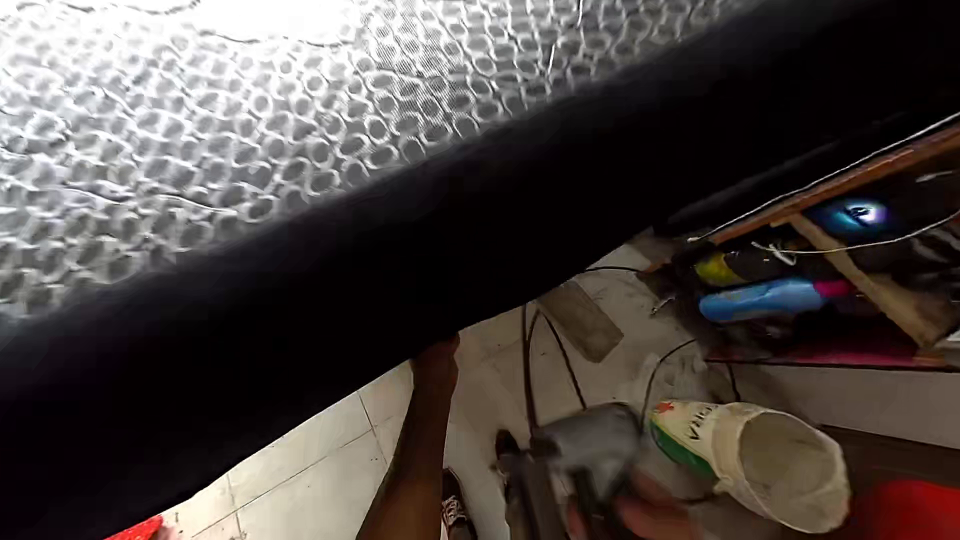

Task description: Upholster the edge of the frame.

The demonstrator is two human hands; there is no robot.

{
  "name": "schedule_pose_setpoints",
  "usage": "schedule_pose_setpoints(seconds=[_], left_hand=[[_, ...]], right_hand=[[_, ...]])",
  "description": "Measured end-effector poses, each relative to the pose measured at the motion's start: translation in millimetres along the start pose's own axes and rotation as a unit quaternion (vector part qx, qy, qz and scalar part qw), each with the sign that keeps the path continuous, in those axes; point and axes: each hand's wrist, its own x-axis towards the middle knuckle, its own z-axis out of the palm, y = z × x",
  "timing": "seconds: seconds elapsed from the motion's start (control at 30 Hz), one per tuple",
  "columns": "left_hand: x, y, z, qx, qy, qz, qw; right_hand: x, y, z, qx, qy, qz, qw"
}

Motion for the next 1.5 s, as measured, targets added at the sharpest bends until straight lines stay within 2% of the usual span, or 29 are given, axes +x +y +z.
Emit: schedule_pose_setpoints(seconds=[0.03,0.1,0.2,0.27,0.37,0.5,0.63,0.73,0.8,0.83,0.87,0.9,0.93,0.97,1.0,1.03,1.1,1.2,1.27,1.33,1.5], left_hand=[[5.7,-1.4,-1.3,0.016,-0.008,0.017,1.0],[14.0,-3.7,-5.2,0.065,-0.017,0.055,0.996],[27.2,-9.0,-10.4,0.078,-0.037,0.112,0.99],[38.0,-13.2,-13.4,0.033,-0.052,0.142,0.988],[46.0,-16.2,-12.2,-0.007,-0.069,0.169,0.983],[51.8,-15.5,-14.4,-0.027,-0.096,0.204,0.974],[50.7,-7.1,-21.5,0.055,-0.103,0.202,0.972],[46.2,8.8,-24.3,0.17,-0.114,0.164,0.965],[50.1,18.5,-32.8,0.206,-0.18,0.124,0.954],[66.7,11.0,-49.2,0.178,-0.259,0.15,0.937],[96.0,-6.9,-72.6,0.14,-0.363,0.228,0.893],[108.5,-13.5,-86.2,0.139,-0.395,0.265,0.868],[95.2,-3.9,-89.7,0.157,-0.347,0.235,0.894],[65.7,17.9,-83.9,0.17,-0.243,0.162,0.941],[43.9,34.3,-85.3,0.117,-0.184,0.123,0.968],[26.7,45.3,-95.4,0.021,-0.159,0.099,0.982],[3.0,55.3,-115.7,-0.154,-0.096,0.082,0.98],[11.9,47.5,-115.2,-0.246,-0.003,0.102,0.964],[23.7,47.0,-112.6,-0.266,0.003,0.107,0.958],[29.4,46.6,-121.3,-0.241,-0.018,0.114,0.964],[40.2,53.6,-138.2,-0.155,-0.079,0.153,0.973]], right_hand=[[39.5,38.3,-25.9,0.116,-0.052,0.015,0.992],[109.4,99.3,-58.9,0.292,-0.128,0.01,0.948],[191.6,146.0,-89.8,0.425,-0.231,-0.008,0.875],[224.2,152.3,-96.2,0.462,-0.261,0.01,0.847],[246.5,148.0,-95.4,0.485,-0.303,0.023,0.82],[254.7,152.8,-92.8,0.473,-0.338,0.008,0.814],[254.1,158.4,-84.9,0.473,-0.351,0.027,0.808],[255.6,167.2,-73.7,0.468,-0.354,0.048,0.808],[256.2,175.1,-66.3,0.468,-0.354,0.065,0.807],[256.8,179.2,-63.8,0.466,-0.357,0.071,0.807],[257.1,183.3,-61.4,0.464,-0.362,0.072,0.805],[257.0,186.7,-59.5,0.463,-0.361,0.072,0.806],[256.4,189.9,-57.8,0.463,-0.357,0.068,0.808],[256.1,193.0,-56.0,0.463,-0.354,0.065,0.81],[256.5,195.3,-54.4,0.46,-0.352,0.059,0.813],[256.5,196.6,-54.4,0.457,-0.351,0.056,0.816],[257.5,195.8,-57.5,0.448,-0.354,0.067,0.818],[259.2,206.6,-67.2,0.41,-0.365,0.036,0.835],[265.0,216.4,-66.9,0.439,-0.373,0.026,0.817],[263.0,220.0,-59.3,0.477,-0.371,0.056,0.794],[259.8,235.1,-25.5,0.467,-0.344,0.088,0.81]])
